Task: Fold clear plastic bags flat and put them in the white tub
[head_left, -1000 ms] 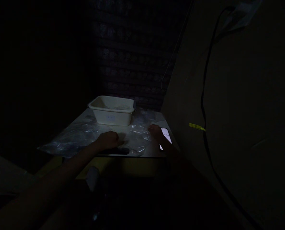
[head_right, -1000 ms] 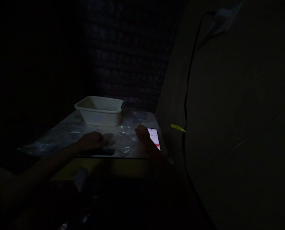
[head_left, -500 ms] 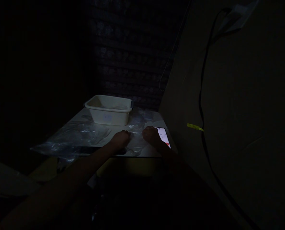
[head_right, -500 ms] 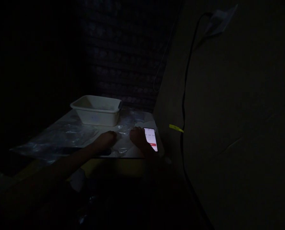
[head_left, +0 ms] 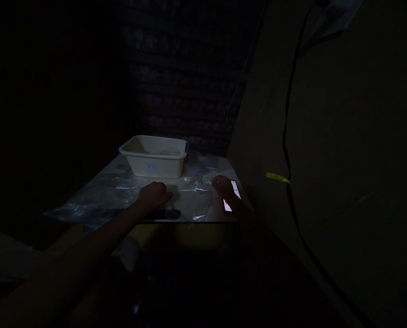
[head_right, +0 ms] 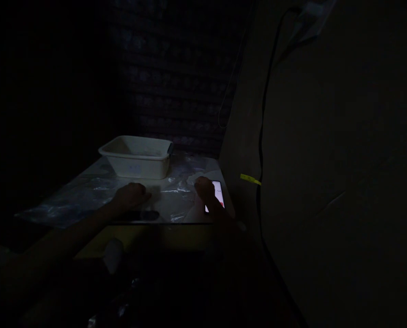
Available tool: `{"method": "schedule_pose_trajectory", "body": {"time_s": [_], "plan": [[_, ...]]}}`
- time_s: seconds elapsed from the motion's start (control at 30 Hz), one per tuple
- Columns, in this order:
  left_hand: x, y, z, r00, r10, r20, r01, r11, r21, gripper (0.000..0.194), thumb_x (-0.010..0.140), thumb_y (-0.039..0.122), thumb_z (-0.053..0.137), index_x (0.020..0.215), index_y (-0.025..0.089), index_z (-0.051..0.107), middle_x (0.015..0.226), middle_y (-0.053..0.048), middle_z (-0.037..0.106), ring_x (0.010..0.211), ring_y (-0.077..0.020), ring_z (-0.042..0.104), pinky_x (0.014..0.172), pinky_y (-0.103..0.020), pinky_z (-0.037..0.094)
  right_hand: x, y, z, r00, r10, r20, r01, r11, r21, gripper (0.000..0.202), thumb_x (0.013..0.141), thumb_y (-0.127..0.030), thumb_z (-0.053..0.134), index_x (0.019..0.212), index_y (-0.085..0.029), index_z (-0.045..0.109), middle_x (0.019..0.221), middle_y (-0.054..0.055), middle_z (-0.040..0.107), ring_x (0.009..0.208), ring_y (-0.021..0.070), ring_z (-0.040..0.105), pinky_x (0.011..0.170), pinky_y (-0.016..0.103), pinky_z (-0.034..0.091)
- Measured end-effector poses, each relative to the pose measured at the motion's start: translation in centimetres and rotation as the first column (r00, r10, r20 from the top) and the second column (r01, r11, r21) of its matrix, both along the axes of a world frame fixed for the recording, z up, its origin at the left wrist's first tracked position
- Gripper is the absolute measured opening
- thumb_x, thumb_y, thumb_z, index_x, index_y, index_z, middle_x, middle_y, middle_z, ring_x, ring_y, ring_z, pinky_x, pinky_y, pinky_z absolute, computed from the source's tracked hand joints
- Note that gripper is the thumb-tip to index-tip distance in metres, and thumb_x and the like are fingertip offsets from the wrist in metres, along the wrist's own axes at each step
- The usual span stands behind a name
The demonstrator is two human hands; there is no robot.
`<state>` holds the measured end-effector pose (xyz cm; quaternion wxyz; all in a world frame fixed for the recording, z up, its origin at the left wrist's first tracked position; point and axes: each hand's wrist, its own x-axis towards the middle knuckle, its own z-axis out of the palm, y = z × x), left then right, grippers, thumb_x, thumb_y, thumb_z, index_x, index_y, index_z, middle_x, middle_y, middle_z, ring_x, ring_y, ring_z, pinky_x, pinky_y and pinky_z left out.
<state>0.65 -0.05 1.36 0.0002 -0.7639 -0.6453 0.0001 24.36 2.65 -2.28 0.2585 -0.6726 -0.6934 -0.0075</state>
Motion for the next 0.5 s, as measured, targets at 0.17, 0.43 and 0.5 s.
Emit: {"method": "schedule_pose_trajectory", "body": {"time_s": [0.17, 0.43, 0.5], "plan": [[-0.9, -0.5, 0.9, 0.996, -0.062, -0.068, 0.070, 0.989, 0.129, 0.037, 0.068, 0.041, 0.033, 0.075, 0.014, 0.057, 0.077, -0.011, 0.059, 0.071, -0.0247, 0.055, 0.053, -0.031, 0.040, -0.4, -0.7, 1.3, 0.996, -0.065, 0.055, 0.059, 0.993, 0.098, 0.034, 0.066, -0.019, 0.037, 0.096, -0.013, 0.052, 0.091, 0.008, 0.056, 0.082, 0.0162, 0.048, 0.071, 0.025, 0.035], [2.3, 0.6, -2.2, 0.877, -0.468, 0.108, 0.448, 0.879, 0.166, 0.030, 0.072, 0.025, 0.038, 0.098, 0.014, 0.049, 0.100, -0.009, 0.053, 0.091, -0.0165, 0.048, 0.075, -0.026, 0.037, -2.7, -1.6, 1.1, 0.959, 0.188, 0.210, -0.161, 0.977, -0.139, 0.037, 0.064, -0.022, 0.042, 0.100, -0.017, 0.050, 0.085, 0.004, 0.060, 0.081, 0.0171, 0.050, 0.070, 0.025, 0.036], [3.0, 0.9, -3.2, 0.838, -0.542, 0.068, 0.529, 0.836, 0.145, 0.034, 0.073, 0.026, 0.037, 0.104, 0.016, 0.045, 0.111, -0.010, 0.046, 0.101, -0.0187, 0.041, 0.079, -0.029, 0.035, -2.9, -1.5, 0.7, 0.956, 0.190, 0.222, -0.150, 0.971, -0.186, 0.038, 0.065, -0.019, 0.041, 0.102, -0.018, 0.049, 0.086, 0.004, 0.060, 0.082, 0.0164, 0.050, 0.070, 0.025, 0.036]]}}
